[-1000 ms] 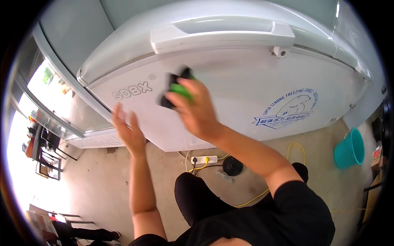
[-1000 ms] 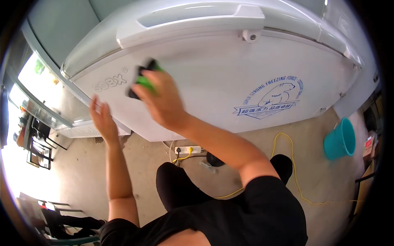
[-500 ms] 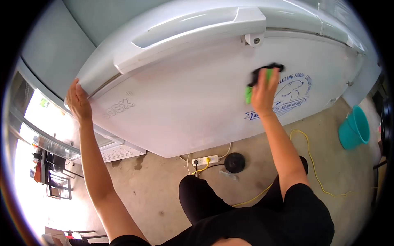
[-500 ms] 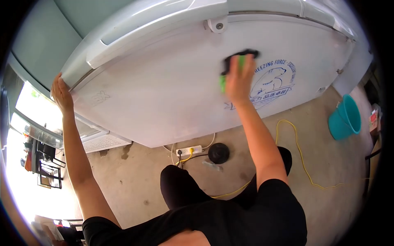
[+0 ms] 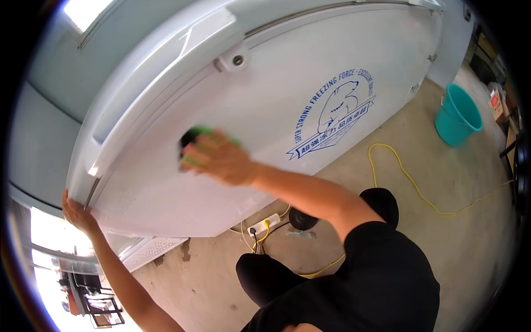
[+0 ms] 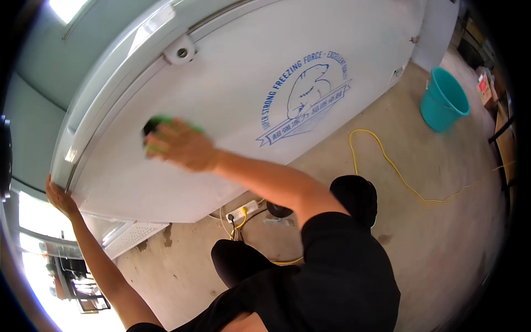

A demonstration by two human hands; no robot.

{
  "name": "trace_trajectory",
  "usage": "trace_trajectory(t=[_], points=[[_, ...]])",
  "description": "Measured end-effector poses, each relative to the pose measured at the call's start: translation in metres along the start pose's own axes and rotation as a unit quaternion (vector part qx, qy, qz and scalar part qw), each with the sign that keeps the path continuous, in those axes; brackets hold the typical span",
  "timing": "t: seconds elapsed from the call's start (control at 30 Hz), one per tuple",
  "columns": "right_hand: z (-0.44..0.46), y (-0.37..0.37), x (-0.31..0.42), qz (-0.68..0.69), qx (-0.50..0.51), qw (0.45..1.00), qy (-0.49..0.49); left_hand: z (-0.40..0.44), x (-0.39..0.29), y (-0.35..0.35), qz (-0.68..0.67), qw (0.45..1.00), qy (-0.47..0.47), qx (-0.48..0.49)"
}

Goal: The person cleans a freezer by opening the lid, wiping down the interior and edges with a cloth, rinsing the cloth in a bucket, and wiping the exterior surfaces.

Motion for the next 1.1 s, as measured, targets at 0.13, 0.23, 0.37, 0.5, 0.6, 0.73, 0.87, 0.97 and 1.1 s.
trace_trajectory(t=[0.13,0.23,0.37,0.5,0.6,0.73,0.87,0.97,1.1], points=[[-0.019,0.124,-0.157,-0.143,-0.118,0.965,-0.186,0.0,0.006,-0.007,0.086,0.994,-0.056,-0.032],[-0.062,0.177,-0.252,-0.118,-0.302,0.826,-0.462,0.0,0.006,-0.013,0.119,0.991,-0.041,-0.041],[-0.026,0.12,-0.187,-0.216,-0.232,0.852,-0.417,-0.002,0.007,-0.014,0.124,0.99,-0.048,-0.036],[0.01,0.06,-0.054,-0.096,-0.075,0.991,-0.052,-0.002,0.01,-0.006,0.085,0.994,-0.056,-0.028],[0.02,0.092,-0.102,-0.076,-0.066,0.995,-0.004,-0.003,0.008,-0.003,0.011,1.0,-0.014,0.004],[0.038,0.199,-0.241,-0.161,-0.143,0.965,-0.146,-0.003,0.001,-0.006,0.076,0.997,-0.019,-0.016],[-0.023,0.262,-0.362,-0.159,-0.287,0.84,-0.432,-0.002,0.007,-0.011,0.086,0.993,-0.066,-0.049],[-0.102,0.226,-0.353,-0.132,-0.314,0.769,-0.542,-0.003,0.005,-0.011,0.112,0.991,-0.042,-0.055],[-0.133,0.142,-0.245,-0.068,-0.236,0.698,-0.673,-0.002,0.002,-0.012,0.109,0.99,-0.063,-0.056]])
Point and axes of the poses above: each hand's wrist, its own z-axis towards the middle knuckle, its own y-axis out of the back of the hand, x = y × z, the point moved 4 cm from there along z, towards the middle knuckle, and after that the axes turned 10 degrees about -y, right-handed, at the moved point
